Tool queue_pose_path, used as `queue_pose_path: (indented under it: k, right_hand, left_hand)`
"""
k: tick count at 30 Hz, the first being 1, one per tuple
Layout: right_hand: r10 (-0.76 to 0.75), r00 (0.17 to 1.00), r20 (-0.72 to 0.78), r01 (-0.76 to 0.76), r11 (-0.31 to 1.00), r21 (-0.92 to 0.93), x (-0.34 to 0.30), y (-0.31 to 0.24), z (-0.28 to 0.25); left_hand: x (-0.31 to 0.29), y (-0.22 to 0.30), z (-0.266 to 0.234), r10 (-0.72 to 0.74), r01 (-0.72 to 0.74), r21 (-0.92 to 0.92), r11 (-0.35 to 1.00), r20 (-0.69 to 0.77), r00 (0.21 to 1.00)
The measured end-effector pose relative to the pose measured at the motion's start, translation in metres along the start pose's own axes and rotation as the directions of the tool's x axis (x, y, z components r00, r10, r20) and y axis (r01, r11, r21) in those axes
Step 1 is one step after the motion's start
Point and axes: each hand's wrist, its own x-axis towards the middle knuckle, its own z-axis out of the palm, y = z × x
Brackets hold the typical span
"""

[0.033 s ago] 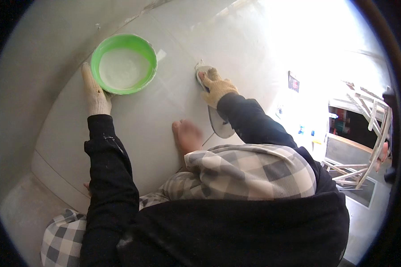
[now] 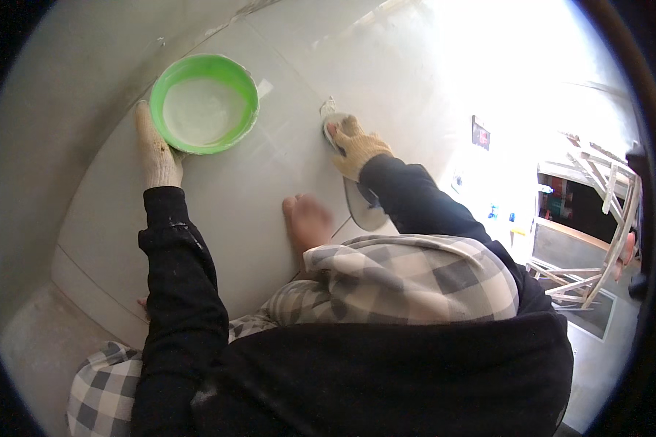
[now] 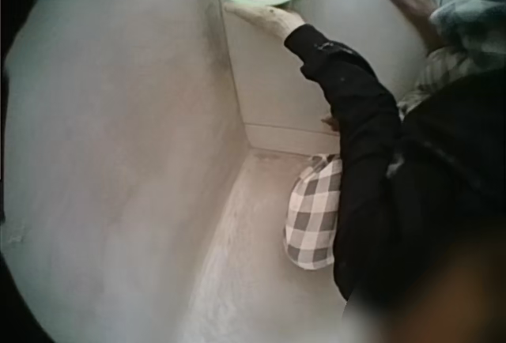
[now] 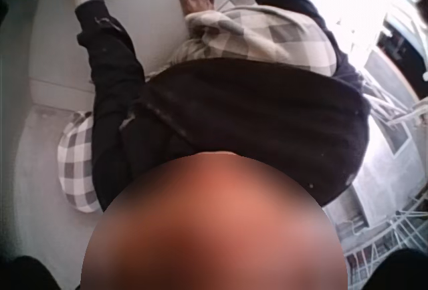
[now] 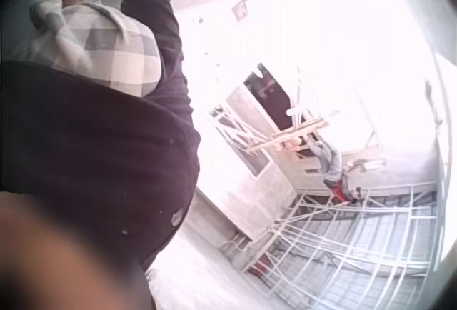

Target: The person sits on a tiled floor and applies a white grout-like substance into the gaps between tiles using a small trowel. They repeatedly dip the trowel into a green bowl of liquid to wet it, then spread the substance along the tile seams.

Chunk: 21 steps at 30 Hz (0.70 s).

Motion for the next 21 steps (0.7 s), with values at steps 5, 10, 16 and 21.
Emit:
queue_pose_path:
  k: [5,10,16,21]
  right_hand:
    - [-0.284,0.925,0.252,0.332,0.927,-0.176,0.020,0.036,-0.026]
    - [-0.453,0.888,-0.082,0.431,0.881,-0.194,0.093,0.039,-0.075]
    - [-0.246,0.923,0.296,0.336,0.889,-0.312,0.083,0.007,-0.060]
    - [-0.284,0.846,0.450,0.354,0.932,-0.077,0.039,0.042,-0.041]
  left_hand:
    - [0.009,0.009,-0.006,0.063,-0.075,0.077,0.994,0.154,0.986]
    - [0.000,0.011,-0.007,0.021,-0.026,0.018,0.999,0.247,0.969]
    - [-0.002,0.014,-0.004,0.028,-0.043,0.081,0.996,0.178,0.984]
    - [0.011,0.007,-0.008,0.056,-0.064,0.024,0.998,0.233,0.971]
